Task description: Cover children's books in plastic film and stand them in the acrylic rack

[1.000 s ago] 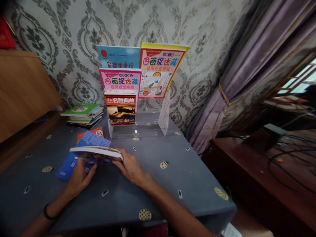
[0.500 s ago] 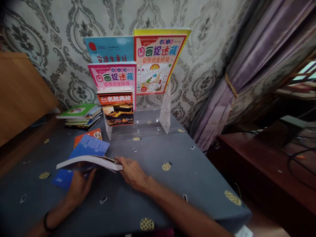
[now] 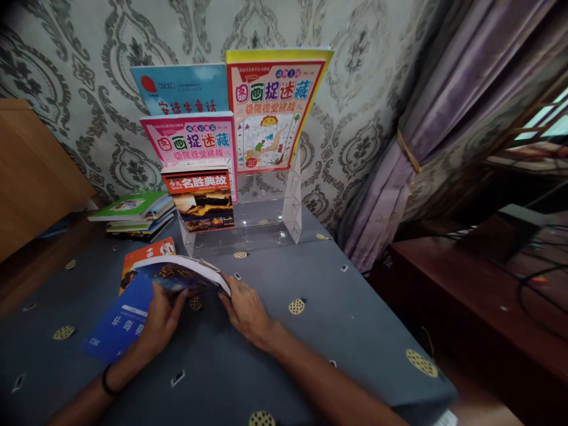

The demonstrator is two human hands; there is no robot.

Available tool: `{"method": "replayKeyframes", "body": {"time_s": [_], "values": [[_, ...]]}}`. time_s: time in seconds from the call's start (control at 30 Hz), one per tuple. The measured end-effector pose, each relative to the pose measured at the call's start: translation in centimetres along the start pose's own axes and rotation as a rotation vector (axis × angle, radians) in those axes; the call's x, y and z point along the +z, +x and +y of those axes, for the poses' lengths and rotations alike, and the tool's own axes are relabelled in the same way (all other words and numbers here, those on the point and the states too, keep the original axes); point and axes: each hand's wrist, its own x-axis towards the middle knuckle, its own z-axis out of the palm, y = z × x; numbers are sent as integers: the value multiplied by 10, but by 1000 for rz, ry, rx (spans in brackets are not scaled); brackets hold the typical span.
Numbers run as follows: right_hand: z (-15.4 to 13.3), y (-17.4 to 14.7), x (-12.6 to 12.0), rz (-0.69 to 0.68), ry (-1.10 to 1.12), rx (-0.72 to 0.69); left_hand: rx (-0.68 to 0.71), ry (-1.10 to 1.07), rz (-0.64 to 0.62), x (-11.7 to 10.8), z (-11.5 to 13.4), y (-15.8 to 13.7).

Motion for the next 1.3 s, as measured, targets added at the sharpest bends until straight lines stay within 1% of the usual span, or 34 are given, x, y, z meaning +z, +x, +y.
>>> {"method": "replayKeyframes", "body": {"time_s": [0.07,0.13,0.2,0.3,0.4,0.5,0.57,0.6,0.7,0.8,0.87,0.97,1.13,1.23,1.3], "values": [[-4,2,-6,-10,-19,10,-16,-31,-46,-4,0,3],[-8,4,-15,-16,-37,14,-16,-8,-77,-9,-1,6],[-11,7,-23,-25,-30,17,14,45,-116,-17,-2,11],[-12,12,-31,-38,39,45,77,118,-229,-29,1,20],[-8,20,-33,-38,99,95,119,198,-320,-40,12,34],[-5,38,-38,-33,98,121,186,287,-338,-46,28,52],[-9,55,-46,-24,79,100,242,356,-277,-48,42,66],[-14,65,-52,-10,58,78,268,389,-221,-49,49,73],[-37,95,-74,45,-40,-8,339,466,2,-55,73,88],[-64,117,-94,111,-115,-66,411,531,219,-62,98,94],[-77,124,-105,152,-147,-107,455,548,303,-64,109,93],[-82,126,-115,163,-194,-161,494,535,346,-60,115,90],[-66,127,-122,182,-292,-218,487,547,391,-48,103,97],[-58,130,-122,197,-304,-242,504,525,379,-43,95,103],[-55,133,-122,172,-298,-240,505,498,351,-41,89,106]]}}
